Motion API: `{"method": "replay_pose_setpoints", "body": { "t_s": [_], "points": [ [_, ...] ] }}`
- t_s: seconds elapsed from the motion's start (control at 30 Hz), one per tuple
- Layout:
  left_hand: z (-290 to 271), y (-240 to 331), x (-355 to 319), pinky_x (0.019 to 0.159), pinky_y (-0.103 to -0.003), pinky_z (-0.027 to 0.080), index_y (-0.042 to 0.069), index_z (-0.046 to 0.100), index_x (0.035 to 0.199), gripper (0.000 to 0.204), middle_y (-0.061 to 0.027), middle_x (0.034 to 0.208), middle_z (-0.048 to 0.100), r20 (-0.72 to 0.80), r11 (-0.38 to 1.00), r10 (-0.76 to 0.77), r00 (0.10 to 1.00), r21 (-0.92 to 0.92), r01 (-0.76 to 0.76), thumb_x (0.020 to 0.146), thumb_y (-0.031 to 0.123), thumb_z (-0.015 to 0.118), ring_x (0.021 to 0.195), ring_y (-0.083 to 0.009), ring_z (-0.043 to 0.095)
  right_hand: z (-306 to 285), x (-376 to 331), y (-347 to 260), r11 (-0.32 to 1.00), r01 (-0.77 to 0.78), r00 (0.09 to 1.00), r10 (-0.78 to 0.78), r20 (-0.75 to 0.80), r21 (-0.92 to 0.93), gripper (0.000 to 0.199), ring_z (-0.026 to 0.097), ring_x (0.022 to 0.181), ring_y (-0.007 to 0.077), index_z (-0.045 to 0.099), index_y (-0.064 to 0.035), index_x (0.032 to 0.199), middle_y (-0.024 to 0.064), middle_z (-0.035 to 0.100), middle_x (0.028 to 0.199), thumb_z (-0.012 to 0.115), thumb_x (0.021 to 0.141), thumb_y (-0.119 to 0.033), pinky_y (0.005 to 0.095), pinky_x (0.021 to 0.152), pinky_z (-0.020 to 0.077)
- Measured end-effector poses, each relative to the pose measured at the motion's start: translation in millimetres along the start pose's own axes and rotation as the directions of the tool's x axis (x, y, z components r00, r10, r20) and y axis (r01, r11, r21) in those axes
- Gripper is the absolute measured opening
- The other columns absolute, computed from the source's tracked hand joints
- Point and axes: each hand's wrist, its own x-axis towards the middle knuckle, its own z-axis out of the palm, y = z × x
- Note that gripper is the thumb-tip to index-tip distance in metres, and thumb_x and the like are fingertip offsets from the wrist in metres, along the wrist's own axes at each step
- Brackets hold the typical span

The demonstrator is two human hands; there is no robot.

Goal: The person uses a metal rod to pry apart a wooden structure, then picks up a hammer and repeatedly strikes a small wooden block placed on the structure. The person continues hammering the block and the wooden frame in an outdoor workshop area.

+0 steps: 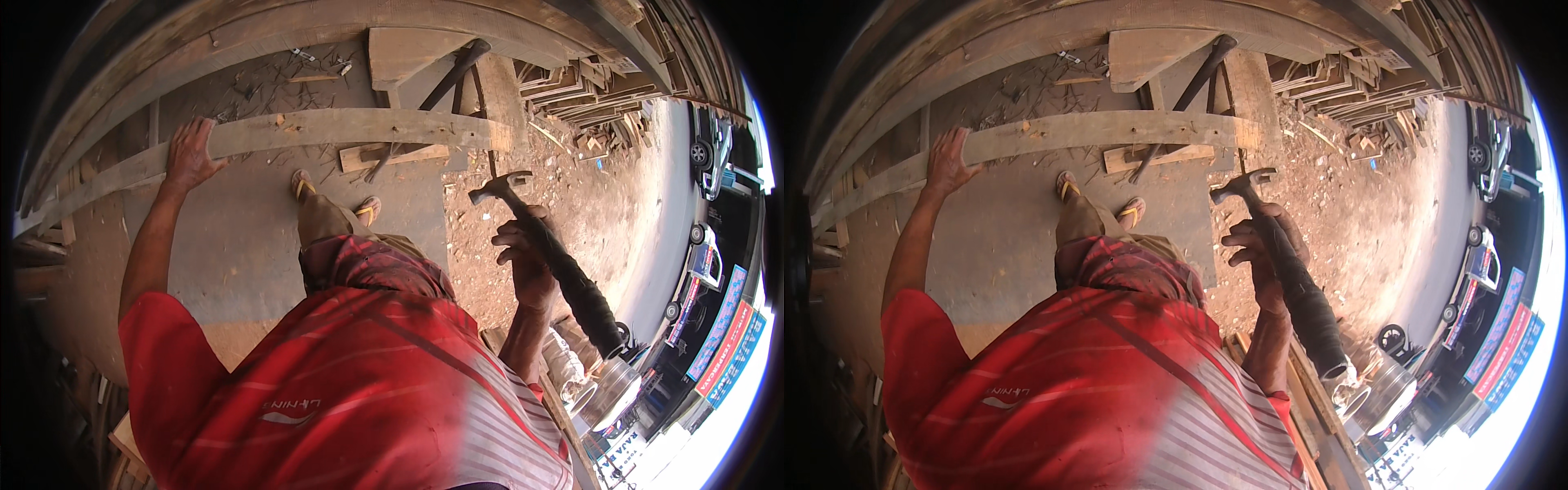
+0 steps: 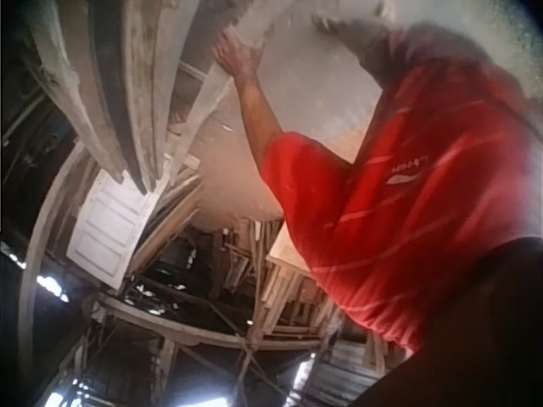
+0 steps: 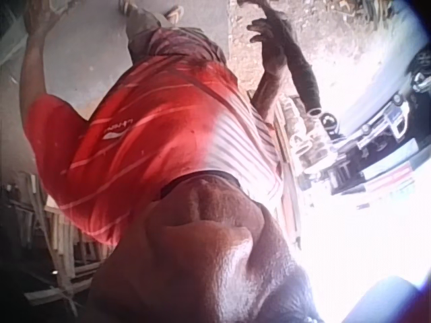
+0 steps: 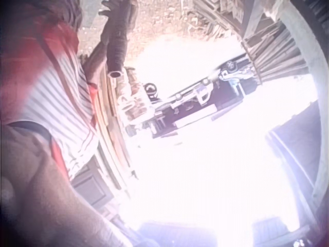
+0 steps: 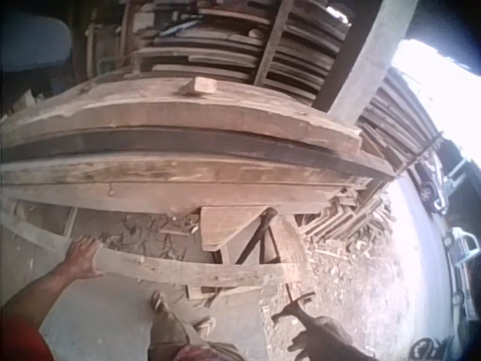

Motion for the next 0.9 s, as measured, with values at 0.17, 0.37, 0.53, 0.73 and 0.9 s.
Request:
{"method": "replay_pose_setpoints", "body": {
  "t_s": [0.17,0.37,0.53,0.73,0.9],
  "points": [
    [5.0,-1.7,-0.1,0.11,-0.05,0.039,0.009,0.05,0.128,0.076,-0.0157,0.125,0.058,-0.027,1.0,0.016,1.0,0.004,-0.016,0.066,0.025,0.09,0.123,-0.0346,0.055,-7.7,-22.4,23.9,0.709,-0.203,0.978,0.113,-0.175,-0.675,0.036,0.067,0.077,0.0199,0.063,-0.0033,0.113,0.0095,0.066,0.087,0.081,0.086,-0.019,0.0309,0.064,0.0523],
    [5.4,-0.3,-7.1,0.109,-0.053,0.04,0.009,0.05,0.127,0.075,-0.0157,0.125,0.058,-0.058,0.999,0.0,0.998,0.044,0.003,0.066,0.025,0.09,0.121,-0.0353,0.056,-22.9,-6.7,8.3,0.248,0.163,0.948,-0.306,0.082,-0.955,0.027,0.057,0.085,0.0267,0.068,-0.0051,0.101,0.0131,0.058,0.091,0.083,0.081,-0.017,0.0379,0.079,0.0468],
    [2.7,-9.9,-14.3,0.108,-0.054,0.041,0.011,0.05,0.127,0.076,-0.0141,0.125,0.057,-0.05,1.0,-0.007,0.999,0.004,0.007,0.065,0.026,0.091,0.121,-0.0353,0.057,9.5,49.2,-28.1,0.814,0.541,0.702,-0.576,-0.419,-0.213,0.02,0.049,0.055,0.011,0.051,-0.0059,0.088,0.0033,0.053,0.067,0.069,0.095,-0.013,0.0287,0.055,0.045],
    [11.7,-5.6,-21.7,0.11,-0.053,0.041,0.009,0.049,0.128,0.078,-0.015,0.126,0.057,-0.106,1.0,-0.001,0.994,0.022,0.004,0.064,0.022,0.092,0.122,-0.0346,0.056,76.4,95.0,-50.7,0.851,0.477,0.841,-0.514,-0.166,-0.218,0.019,0.039,0.046,0.0041,0.049,-0.0094,0.088,-0.0025,0.046,0.059,0.066,0.096,-0.007,0.0226,0.04,0.0298],
    [29.6,-22.6,-25.2,0.11,-0.054,0.042,0.009,0.05,0.129,0.08,-0.0149,0.129,0.057,-0.112,1.0,-0.003,0.994,0.004,0.003,0.064,0.026,0.093,0.124,-0.0343,0.056,128.7,155.7,-44.3,0.669,0.356,0.919,-0.376,0.117,-0.653,0.03,0.057,0.061,0.0091,0.064,-0.0042,0.082,0.0001,0.062,0.068,0.081,0.085,-0.028,0.0269,0.059,0.0465]
  ]
}}
